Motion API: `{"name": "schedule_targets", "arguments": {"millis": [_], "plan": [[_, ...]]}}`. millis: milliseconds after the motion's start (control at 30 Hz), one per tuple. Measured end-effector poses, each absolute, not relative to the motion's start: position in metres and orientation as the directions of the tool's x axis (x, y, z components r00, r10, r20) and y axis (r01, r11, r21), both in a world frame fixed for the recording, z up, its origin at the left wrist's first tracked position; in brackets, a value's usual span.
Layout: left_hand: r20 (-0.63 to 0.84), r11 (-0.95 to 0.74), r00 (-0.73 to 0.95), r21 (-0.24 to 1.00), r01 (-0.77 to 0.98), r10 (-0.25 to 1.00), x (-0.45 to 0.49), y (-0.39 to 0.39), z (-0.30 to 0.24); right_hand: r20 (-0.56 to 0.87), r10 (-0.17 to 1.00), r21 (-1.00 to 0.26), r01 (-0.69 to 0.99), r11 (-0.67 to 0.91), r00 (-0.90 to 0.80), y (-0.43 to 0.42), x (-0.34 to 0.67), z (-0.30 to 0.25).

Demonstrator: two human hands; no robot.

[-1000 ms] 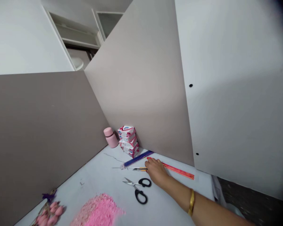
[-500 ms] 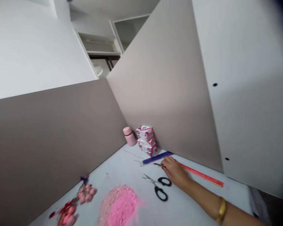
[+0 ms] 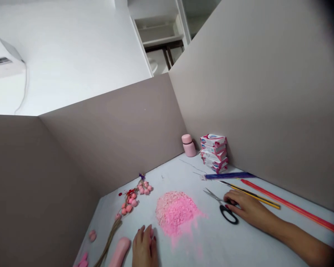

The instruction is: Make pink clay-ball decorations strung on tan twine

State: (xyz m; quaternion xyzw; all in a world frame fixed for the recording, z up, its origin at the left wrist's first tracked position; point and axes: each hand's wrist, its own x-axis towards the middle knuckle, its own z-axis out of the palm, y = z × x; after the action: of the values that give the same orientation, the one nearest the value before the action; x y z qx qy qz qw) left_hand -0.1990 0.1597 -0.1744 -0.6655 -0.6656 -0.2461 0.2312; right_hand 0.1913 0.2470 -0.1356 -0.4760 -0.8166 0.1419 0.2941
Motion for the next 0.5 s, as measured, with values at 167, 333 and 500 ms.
{"name": "schedule_targets", "arguments": {"millis": [167, 333, 500], "plan": [[0.571, -0.016, 0.009, 0.006, 1.000, 0.821, -0.200, 0.155, -0.166, 0.324, 0.870, -0.499, 0.715, 0.490, -0.371, 0.247, 0.192, -0.134], [0.542, -0.026, 0.019, 0.005, 1.000, 0.840, -0.203, 0.155, -0.164, 0.323, 0.871, -0.514, 0.704, 0.490, -0.370, 0.246, 0.191, -0.132], [0.558, -0.072, 0.061, -0.002, 0.997, 0.828, -0.212, 0.162, -0.167, 0.341, 0.871, -0.539, 0.686, 0.489, -0.353, 0.242, 0.189, -0.128]]}}
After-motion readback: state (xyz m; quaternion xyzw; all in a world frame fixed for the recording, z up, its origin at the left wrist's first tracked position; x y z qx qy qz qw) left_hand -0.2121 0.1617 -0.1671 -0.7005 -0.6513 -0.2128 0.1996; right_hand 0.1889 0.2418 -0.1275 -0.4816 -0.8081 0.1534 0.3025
